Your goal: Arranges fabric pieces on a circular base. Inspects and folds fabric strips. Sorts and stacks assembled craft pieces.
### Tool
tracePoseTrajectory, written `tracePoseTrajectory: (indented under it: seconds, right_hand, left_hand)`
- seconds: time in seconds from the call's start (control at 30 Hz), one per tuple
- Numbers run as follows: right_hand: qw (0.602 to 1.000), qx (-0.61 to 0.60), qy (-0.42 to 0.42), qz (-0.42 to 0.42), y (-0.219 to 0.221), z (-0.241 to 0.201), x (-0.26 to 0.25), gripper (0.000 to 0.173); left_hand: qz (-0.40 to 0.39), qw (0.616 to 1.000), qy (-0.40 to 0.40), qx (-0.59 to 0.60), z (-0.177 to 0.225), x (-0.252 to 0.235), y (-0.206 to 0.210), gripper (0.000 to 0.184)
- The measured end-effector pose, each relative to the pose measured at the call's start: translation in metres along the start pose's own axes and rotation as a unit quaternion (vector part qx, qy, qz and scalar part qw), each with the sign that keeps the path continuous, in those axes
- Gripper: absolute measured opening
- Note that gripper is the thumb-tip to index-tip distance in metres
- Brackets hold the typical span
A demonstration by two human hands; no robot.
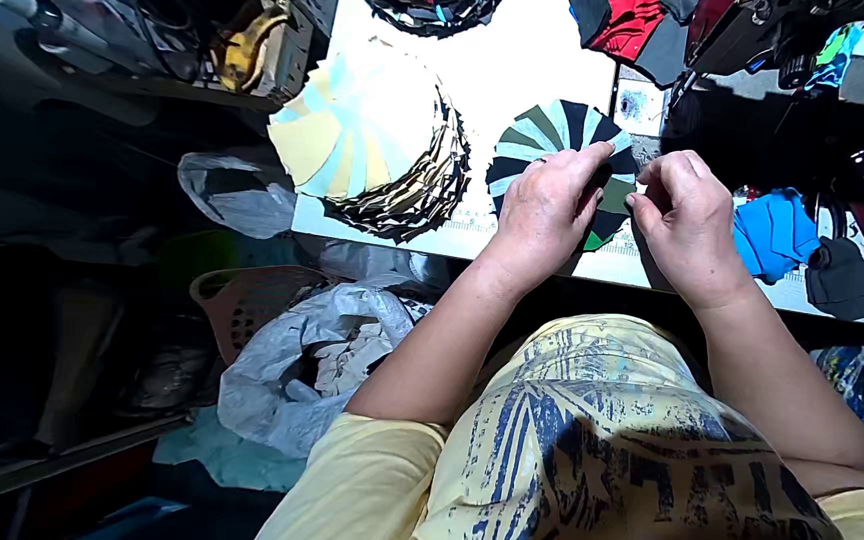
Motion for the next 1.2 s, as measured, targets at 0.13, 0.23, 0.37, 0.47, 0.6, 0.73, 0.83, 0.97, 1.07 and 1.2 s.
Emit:
tracePoseTrajectory:
  seconds: [0.13,0.23,0.37,0.47,0.6,0.73,0.83,0.97,1.07,1.2]
  right_hand:
    - [0.999,-0.011,-0.040,0.020,-0.004,-0.004,-0.001,0.013]
    - [0.997,0.025,-0.065,-0.016,0.006,-0.007,0.002,0.015]
    - [0.993,0.059,-0.082,-0.058,0.005,-0.007,0.002,0.016]
    - [0.995,-0.008,-0.082,-0.049,-0.015,0.008,0.002,0.019]
    - [0.998,-0.012,-0.057,0.008,-0.055,0.034,0.013,0.019]
    - [0.997,0.002,-0.076,-0.030,-0.071,0.040,0.036,0.016]
    - [0.993,0.004,-0.101,-0.055,-0.062,0.037,0.047,0.014]
    - [0.990,0.021,-0.124,-0.062,-0.049,0.036,0.053,0.013]
    - [0.989,0.029,-0.133,-0.055,-0.046,0.035,0.053,0.012]
    - [0.989,0.032,-0.133,-0.058,-0.046,0.036,0.052,0.012]
  left_hand:
    - [0.005,1.000,0.000,-0.003,0.000,0.001,0.001,0.039]
    - [0.003,1.000,-0.002,-0.013,-0.001,0.000,0.001,0.040]
    - [0.021,0.999,-0.015,-0.048,0.000,0.001,0.001,0.046]
    - [0.044,0.997,-0.007,-0.058,0.003,0.001,-0.002,0.045]
    - [0.029,0.997,0.021,-0.066,0.015,0.010,0.001,0.036]
    - [-0.063,0.992,-0.003,-0.110,0.015,0.026,0.027,0.047]
    - [-0.091,0.986,-0.013,-0.141,0.006,0.035,0.038,0.061]
    - [-0.109,0.985,-0.011,-0.136,0.007,0.038,0.036,0.062]
    - [-0.131,0.983,-0.004,-0.129,0.006,0.038,0.033,0.059]
    - [-0.141,0.983,0.010,-0.117,0.005,0.039,0.029,0.057]
Point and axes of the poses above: each hand's wrist, its own x-axis away from the middle knuckle, its own y-axis out of the palm, z = x × y, the point moved 5 cm from there along -x, towards the middle knuckle, and after that the axes turned 13 degrees about x, right-handed, at the moved point
